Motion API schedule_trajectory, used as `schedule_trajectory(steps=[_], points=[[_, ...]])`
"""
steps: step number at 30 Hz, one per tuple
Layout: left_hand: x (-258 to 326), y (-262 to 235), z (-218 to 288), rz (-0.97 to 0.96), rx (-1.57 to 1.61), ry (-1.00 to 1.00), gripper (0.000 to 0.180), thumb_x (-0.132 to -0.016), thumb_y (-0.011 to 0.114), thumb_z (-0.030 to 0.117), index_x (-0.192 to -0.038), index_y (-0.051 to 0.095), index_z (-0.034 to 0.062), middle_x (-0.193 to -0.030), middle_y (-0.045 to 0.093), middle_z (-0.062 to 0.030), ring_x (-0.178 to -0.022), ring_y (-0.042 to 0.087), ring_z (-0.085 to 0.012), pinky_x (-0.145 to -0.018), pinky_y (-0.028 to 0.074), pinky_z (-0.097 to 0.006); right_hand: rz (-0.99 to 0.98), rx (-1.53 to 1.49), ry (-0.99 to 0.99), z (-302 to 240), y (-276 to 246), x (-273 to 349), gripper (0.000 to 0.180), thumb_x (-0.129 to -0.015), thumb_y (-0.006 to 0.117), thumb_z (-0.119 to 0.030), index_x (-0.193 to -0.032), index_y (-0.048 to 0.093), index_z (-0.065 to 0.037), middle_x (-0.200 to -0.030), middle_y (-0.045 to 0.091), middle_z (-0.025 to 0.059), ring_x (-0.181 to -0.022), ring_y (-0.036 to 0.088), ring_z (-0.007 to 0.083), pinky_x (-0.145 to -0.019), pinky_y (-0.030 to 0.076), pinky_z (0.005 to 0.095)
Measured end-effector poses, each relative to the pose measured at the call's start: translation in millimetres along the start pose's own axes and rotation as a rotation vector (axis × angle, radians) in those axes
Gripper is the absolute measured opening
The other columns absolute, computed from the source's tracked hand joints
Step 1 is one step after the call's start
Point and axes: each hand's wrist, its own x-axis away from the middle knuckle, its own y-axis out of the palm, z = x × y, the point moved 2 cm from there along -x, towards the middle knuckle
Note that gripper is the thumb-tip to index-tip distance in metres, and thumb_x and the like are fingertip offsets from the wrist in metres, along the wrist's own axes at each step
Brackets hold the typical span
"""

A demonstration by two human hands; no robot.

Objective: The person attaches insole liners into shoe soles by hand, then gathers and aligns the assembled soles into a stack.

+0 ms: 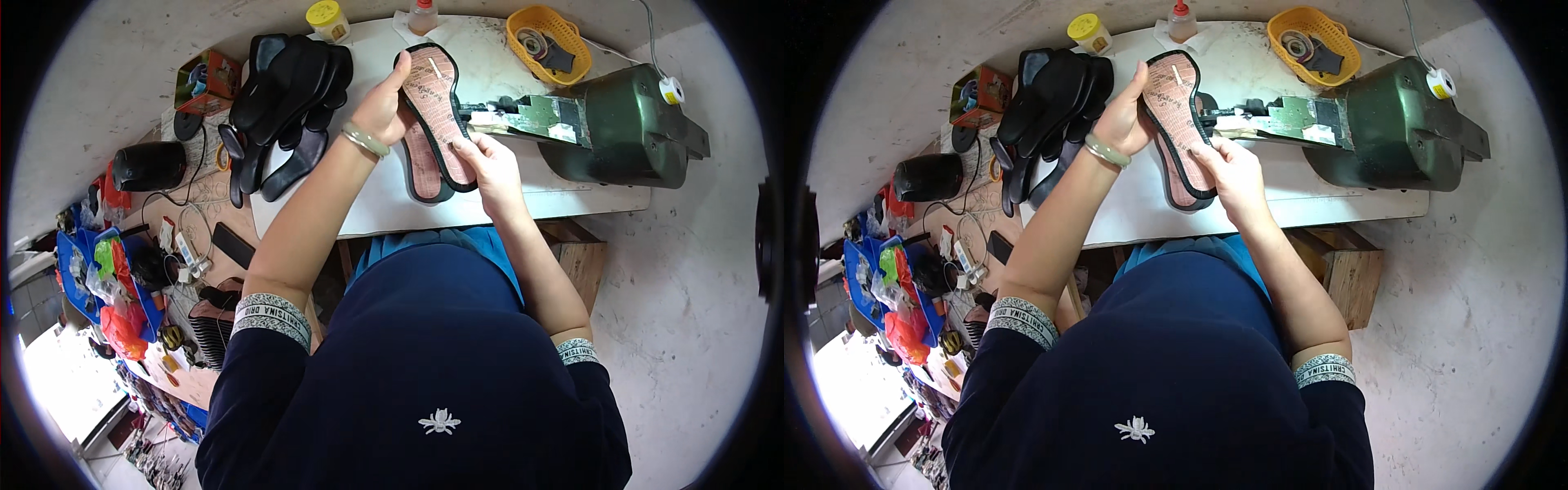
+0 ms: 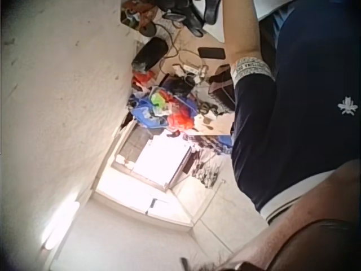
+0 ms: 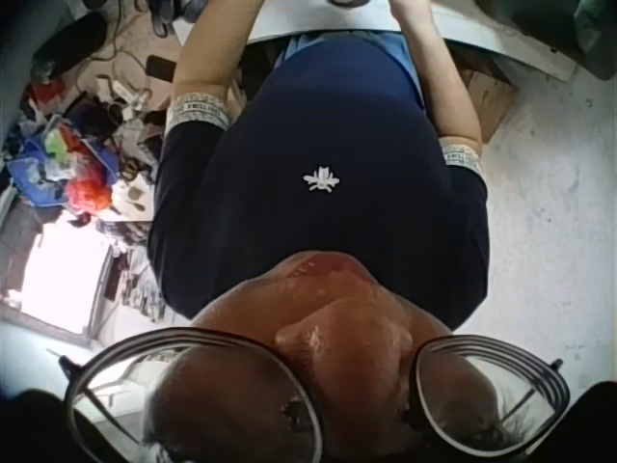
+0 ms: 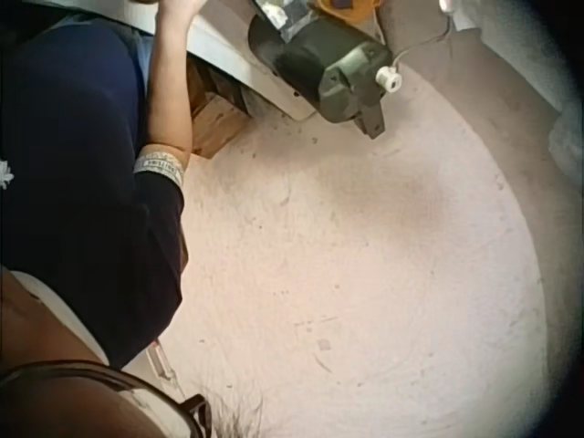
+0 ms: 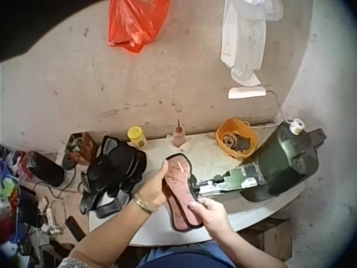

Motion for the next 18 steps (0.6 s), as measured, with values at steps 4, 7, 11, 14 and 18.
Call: schedule_trajectory(steps=[4, 7, 11, 14, 18], points=[[57.6, 16.6, 8.8, -0.091, 0.479, 0.002, 0.04, -0.099, 0.056, 0.037, -0.103, 0.064, -0.0014, -0.088, 0.068, -0.0146, -0.073, 0.066, -0.0205, -0.067, 0.054, -0.03, -0.014, 0.005, -0.06, 9.0, 32.3, 11.0, 0.017, -0.09, 0.067, -0.011, -0.096, 0.066, 0.004, -0.082, 0.066, 0.0063, -0.07, 0.056, 0.0078, -0.064, 0.045, 0.0165], [70.5, -3.7, -1.1, -0.195, 0.472, 0.051, 0.041, -0.1, 0.052, 0.039, -0.105, 0.062, -0.0003, -0.086, 0.067, -0.0124, -0.071, 0.063, -0.0181, -0.066, 0.052, -0.028, -0.143, 0.046, -0.048, 20.9, 44.2, 16.4, 0.018, -0.091, 0.066, -0.012, -0.102, 0.065, 0.002, -0.089, 0.067, 0.0068, -0.075, 0.058, 0.0087, -0.068, 0.045, 0.0169], [98.2, -20.0, 10.2, -0.174, -0.051, 0.052, 0.045, -0.103, 0.044, 0.042, -0.104, 0.062, 0.0005, -0.085, 0.066, -0.0115, -0.071, 0.061, -0.0171, -0.068, 0.051, -0.027, -0.198, -0.118, 0.018, 8.7, 51.2, 13.0, 0.019, -0.092, 0.065, -0.012, -0.107, 0.063, 0.0, -0.094, 0.067, 0.0071, -0.079, 0.06, 0.0103, -0.071, 0.046, 0.018], [120.7, -24.7, 18.8, -0.111, -0.564, 0.011, 0.05, -0.105, 0.037, 0.043, -0.103, 0.062, 0.0008, -0.086, 0.065, -0.0114, -0.072, 0.059, -0.0168, -0.07, 0.049, -0.027, -0.186, -0.295, 0.085, -1.7, 46.5, 7.0, 0.02, -0.093, 0.064, -0.012, -0.11, 0.061, -0.002, -0.097, 0.067, 0.0071, -0.082, 0.061, 0.0114, -0.074, 0.047, 0.019], [141.0, -16.7, 19.3, -0.411, -0.351, -0.006, 0.049, -0.103, 0.043, 0.044, -0.103, 0.061, -0.0016, -0.08, 0.064, -0.0094, -0.069, 0.059, -0.0145, -0.066, 0.049, -0.024, -0.399, -0.417, -0.04, -13.6, 42.0, -15.7, 0.023, -0.094, 0.062, -0.011, -0.115, 0.058, -0.003, -0.1, 0.066, 0.0083, -0.086, 0.062, 0.0136, -0.078, 0.048, 0.0227]])
